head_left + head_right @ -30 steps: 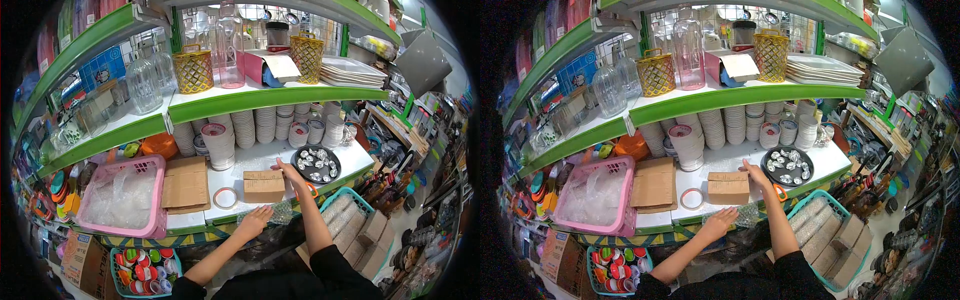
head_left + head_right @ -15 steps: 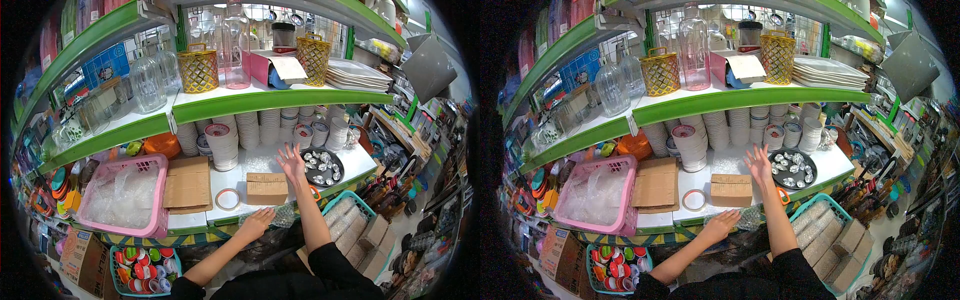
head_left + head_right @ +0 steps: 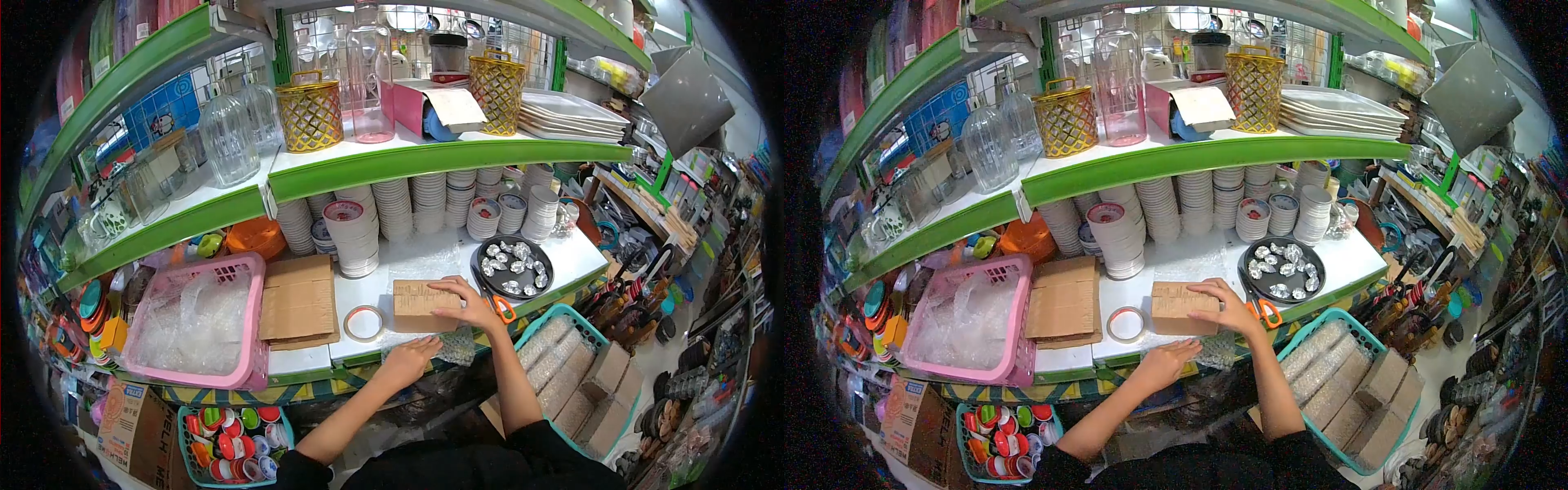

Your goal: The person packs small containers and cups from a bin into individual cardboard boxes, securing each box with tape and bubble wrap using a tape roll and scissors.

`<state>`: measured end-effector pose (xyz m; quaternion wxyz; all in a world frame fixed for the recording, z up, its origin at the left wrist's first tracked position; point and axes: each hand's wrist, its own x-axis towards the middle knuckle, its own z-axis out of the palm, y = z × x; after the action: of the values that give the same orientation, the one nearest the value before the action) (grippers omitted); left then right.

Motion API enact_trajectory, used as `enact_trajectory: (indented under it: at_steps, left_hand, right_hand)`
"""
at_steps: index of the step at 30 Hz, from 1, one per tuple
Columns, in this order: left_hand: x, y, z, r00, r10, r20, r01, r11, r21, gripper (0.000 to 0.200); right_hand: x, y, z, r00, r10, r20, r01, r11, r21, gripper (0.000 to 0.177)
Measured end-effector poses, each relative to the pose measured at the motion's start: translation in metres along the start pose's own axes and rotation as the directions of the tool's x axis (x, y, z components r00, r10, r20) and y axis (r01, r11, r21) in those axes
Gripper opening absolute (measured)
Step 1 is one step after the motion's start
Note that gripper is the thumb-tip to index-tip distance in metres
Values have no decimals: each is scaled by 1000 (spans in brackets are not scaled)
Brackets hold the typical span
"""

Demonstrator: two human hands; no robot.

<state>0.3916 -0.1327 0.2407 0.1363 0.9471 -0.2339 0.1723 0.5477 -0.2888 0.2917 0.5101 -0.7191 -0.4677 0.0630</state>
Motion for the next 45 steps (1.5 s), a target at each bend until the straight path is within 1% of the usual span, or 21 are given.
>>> enact_trajectory:
  at_steps: [2,9,11,12,14,15,17,20,22,23,25,26,28,31,35,36,38,40,41,43,45]
  left_hand:
    - [2,4,-9,997,-71,10,72,991,-112,36]
    - [16,8,-37,993,-93,-75,88,994,-64,23]
    - [21,5,-41,951,-60,-302,1,981,-193,13]
    - [24,3,-42,951,-59,-303,0,981,-192,13]
    - [30,-1,-44,920,-40,-389,-11,992,-128,8]
    - [33,-2,-45,920,-39,-390,-12,992,-127,8]
    - [39,-5,-45,881,-14,-473,-25,997,-77,12]
    - [44,-6,-48,877,-13,-480,-11,999,-46,14]
    - [46,-7,-54,885,-28,-465,-1,998,-60,15]
    - [47,-7,-56,892,-43,-451,11,997,-74,15]
    - [49,-10,-58,898,-54,-437,21,997,-80,16]
    - [50,-11,-58,904,-63,-422,30,996,-86,17]
    - [52,-12,-59,910,-84,-406,46,994,-102,17]
    - [53,-16,-58,919,-130,-371,83,987,-141,18]
    - [52,-15,-58,929,-194,-314,134,970,-201,18]
    - [52,-14,-60,929,-193,-314,134,970,-201,18]
    - [49,-12,-65,921,-167,-351,134,984,-115,22]
    - [44,-18,-67,917,-152,-369,128,988,-88,23]
    - [40,-21,-69,913,-135,-386,121,991,-60,23]
    - [34,-30,-76,922,-151,-357,142,989,-52,24]
    - [29,-40,-81,930,-169,-328,164,986,-42,24]
  right_hand:
    - [-5,-2,3,1000,15,-9,-15,1000,18,54]
    - [-11,-5,7,999,21,-27,-18,996,92,49]
    - [-12,-1,7,999,13,-29,-10,996,92,48]
    - [-12,-2,7,999,29,-25,-26,995,100,48]
    - [-12,-3,7,999,42,-20,-40,993,107,48]
    - [-13,-4,6,999,36,-5,-36,995,94,48]
    - [-13,-4,5,1000,30,8,-31,996,81,48]
    - [-15,2,5,1000,25,-15,-25,1000,9,48]
    - [-14,-2,2,999,47,-2,-46,972,-228,52]
    - [-14,-4,-1,999,47,-2,-46,973,-228,52]
    - [-12,-31,-8,964,255,79,-187,857,-480,63]
    - [-11,-40,-8,963,257,77,-190,857,-479,63]
    - [-10,-54,-6,929,358,95,-235,769,-594,76]
    - [-16,-60,-4,943,311,118,-167,749,-641,84]
    - [-15,-43,-8,952,272,144,-129,777,-616,84]
    - [-14,-39,-10,957,250,144,-125,811,-572,82]
    - [-15,-31,-15,963,229,145,-121,842,-526,80]
    - [-16,-27,-21,975,150,166,-63,896,-439,70]
    - [-16,-26,-23,975,150,166,-64,897,-438,70]
    - [-16,-22,-26,975,144,168,-75,929,-363,63]
    - [-15,-16,-25,981,118,152,-67,949,-308,61]
